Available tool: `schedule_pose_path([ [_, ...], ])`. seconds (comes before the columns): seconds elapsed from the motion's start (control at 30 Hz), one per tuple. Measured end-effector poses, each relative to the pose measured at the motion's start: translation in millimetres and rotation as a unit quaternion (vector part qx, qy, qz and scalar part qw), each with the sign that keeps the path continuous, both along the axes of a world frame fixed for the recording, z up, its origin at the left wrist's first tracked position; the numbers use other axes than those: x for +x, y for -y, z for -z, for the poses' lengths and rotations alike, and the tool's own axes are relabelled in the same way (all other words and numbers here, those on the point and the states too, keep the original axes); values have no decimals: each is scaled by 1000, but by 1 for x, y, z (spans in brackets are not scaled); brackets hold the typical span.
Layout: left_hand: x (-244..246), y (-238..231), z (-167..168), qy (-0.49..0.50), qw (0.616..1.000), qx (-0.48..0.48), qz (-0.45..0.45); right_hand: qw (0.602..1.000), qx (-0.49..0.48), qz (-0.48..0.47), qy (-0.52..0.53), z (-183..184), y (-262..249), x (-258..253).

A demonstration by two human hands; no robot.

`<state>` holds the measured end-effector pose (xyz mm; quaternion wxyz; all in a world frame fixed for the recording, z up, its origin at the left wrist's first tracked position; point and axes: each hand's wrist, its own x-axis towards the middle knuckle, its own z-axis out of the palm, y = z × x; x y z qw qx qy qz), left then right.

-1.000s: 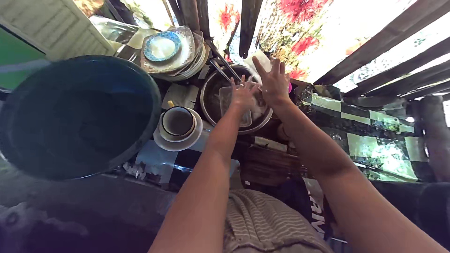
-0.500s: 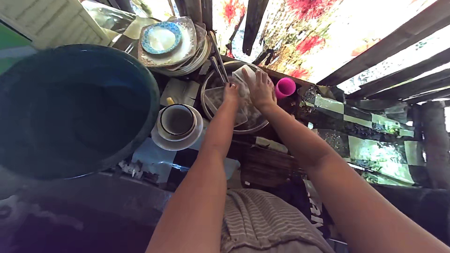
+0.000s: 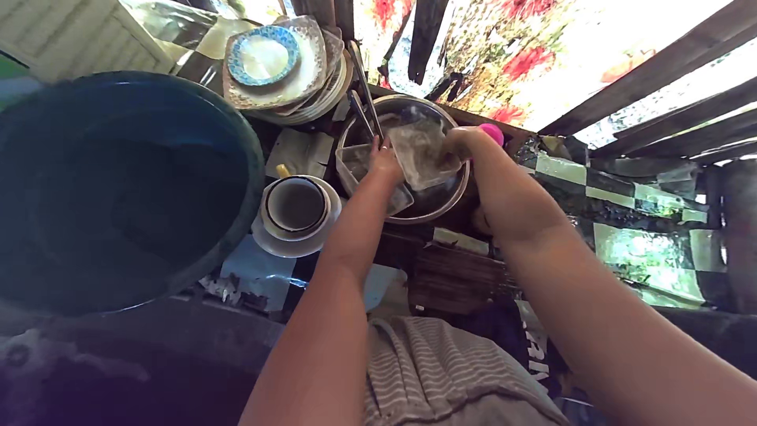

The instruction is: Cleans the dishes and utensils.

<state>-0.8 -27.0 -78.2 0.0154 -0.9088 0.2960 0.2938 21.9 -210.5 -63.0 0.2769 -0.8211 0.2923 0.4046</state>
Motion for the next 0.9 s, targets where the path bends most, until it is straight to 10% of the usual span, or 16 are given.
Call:
schedule_pose_path([
  [0.3,2,2,18,24,998,53,-21,988,-6,49,146,58,-9,-21],
  [0.43,3,12,23,9,998,5,-54,930,61,183,313,16,-3,-36],
  [0.63,-16,18,17,26,979,-165,-115,923,-24,87,373,-66,-12,-55],
  [0.9,-81,18,-13,-82,983,-80,-141,884,-64,49,460,-94,-41,-87],
])
